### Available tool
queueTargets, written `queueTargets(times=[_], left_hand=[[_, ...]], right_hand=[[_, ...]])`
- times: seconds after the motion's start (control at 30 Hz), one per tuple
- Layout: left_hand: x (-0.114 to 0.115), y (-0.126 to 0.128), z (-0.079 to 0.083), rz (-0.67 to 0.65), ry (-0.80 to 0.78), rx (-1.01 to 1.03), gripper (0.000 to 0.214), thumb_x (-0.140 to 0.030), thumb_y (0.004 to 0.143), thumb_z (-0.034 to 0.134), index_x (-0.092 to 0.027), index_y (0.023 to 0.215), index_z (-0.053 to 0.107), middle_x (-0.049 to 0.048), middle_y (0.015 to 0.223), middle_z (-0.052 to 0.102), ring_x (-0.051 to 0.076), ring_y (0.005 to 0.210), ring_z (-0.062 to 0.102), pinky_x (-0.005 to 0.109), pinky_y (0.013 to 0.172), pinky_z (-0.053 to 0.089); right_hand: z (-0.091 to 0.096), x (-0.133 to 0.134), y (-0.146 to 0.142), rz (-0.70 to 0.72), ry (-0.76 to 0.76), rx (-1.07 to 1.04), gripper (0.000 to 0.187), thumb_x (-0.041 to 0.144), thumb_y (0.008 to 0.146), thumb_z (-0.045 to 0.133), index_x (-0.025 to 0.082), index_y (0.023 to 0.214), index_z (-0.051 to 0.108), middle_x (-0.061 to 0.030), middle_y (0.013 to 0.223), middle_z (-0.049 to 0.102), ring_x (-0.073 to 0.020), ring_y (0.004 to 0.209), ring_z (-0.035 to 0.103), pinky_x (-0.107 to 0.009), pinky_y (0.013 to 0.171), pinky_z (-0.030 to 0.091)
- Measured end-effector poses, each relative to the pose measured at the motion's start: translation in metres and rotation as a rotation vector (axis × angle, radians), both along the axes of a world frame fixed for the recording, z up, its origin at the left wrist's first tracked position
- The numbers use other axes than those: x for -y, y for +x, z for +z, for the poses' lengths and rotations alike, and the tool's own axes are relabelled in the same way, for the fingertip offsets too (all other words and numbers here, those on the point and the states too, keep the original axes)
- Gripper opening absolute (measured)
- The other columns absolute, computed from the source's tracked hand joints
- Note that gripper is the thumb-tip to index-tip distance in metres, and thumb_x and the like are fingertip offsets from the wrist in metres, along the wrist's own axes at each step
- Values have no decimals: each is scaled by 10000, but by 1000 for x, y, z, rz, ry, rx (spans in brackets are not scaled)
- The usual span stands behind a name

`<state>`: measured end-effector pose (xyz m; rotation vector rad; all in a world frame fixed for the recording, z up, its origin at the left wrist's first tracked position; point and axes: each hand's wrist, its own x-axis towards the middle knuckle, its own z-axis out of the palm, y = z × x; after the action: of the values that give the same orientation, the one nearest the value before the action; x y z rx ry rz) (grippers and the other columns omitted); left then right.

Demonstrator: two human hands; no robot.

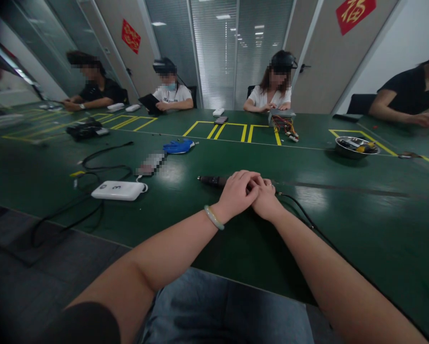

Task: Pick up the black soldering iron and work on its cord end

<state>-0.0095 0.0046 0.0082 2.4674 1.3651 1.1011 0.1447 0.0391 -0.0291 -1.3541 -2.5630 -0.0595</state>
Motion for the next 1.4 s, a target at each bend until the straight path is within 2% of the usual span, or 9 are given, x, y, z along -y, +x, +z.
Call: queueTargets(times=[0.17,0.33,0.47,0.57,0.63,0.83,1.03,1.2,1.4], left_hand=[[-11,-6,-10,112,-26,-58,441,-417,1016,285,-151,1315,471,102,1311,550,214,1221,487,378,1061,365],[-14,-8,-14,51,-56,-164,505,-501,1015,235,-189,1314,497,75,1280,586,213,1176,523,387,1006,376],[-14,-10,-11,-30,-75,-288,562,-623,959,303,-237,1299,528,61,1265,588,233,1181,512,399,982,358],[-15,-12,-11,-48,-77,-348,576,-635,924,400,-254,1345,493,62,1281,570,242,1184,503,392,971,355],[-17,-14,-12,-54,-71,-350,546,-601,926,432,-267,1356,479,51,1283,568,236,1177,507,383,962,358],[-20,-13,-15,-44,-66,-314,478,-552,931,460,-275,1317,512,45,1249,587,234,1153,523,376,956,357],[-19,-11,-16,-43,-49,-286,444,-536,923,483,-274,1278,527,31,1229,593,226,1125,532,384,951,362],[-20,-12,-14,-58,-65,-294,436,-514,907,520,-277,1273,526,23,1234,587,227,1130,525,388,953,366],[-21,-8,-14,-47,-56,-295,412,-466,893,554,-276,1258,540,37,1228,594,238,1124,532,403,947,361]], right_hand=[[9,20,6,-101,-51,-140,698,489,921,405,229,1537,203,-139,1405,368,-333,1280,371,-511,1022,371],[25,26,67,-283,-64,-113,678,682,800,541,204,1281,561,-142,1244,502,-326,1140,498,-490,988,408],[30,29,110,-334,-370,-8,570,693,660,672,211,965,687,-112,998,601,-289,903,590,-426,792,493],[32,31,128,-241,-625,-38,478,606,714,668,246,1027,700,-86,919,631,-216,739,599,-345,664,488],[31,30,134,-192,-680,-79,454,534,735,670,258,1094,701,-90,925,643,-196,698,595,-328,647,481],[22,23,123,-151,-643,-3,223,430,714,635,273,846,723,-35,847,667,-219,775,622,-321,670,488],[29,24,105,-480,-545,-124,267,427,811,528,225,907,672,-62,779,665,-192,577,588,-323,527,444],[30,20,106,-594,-299,-192,281,419,837,534,223,988,668,-86,862,673,-231,668,608,-350,565,423],[33,24,93,-511,-303,-221,185,351,828,606,239,935,708,-31,819,677,-188,711,610,-292,610,416]])
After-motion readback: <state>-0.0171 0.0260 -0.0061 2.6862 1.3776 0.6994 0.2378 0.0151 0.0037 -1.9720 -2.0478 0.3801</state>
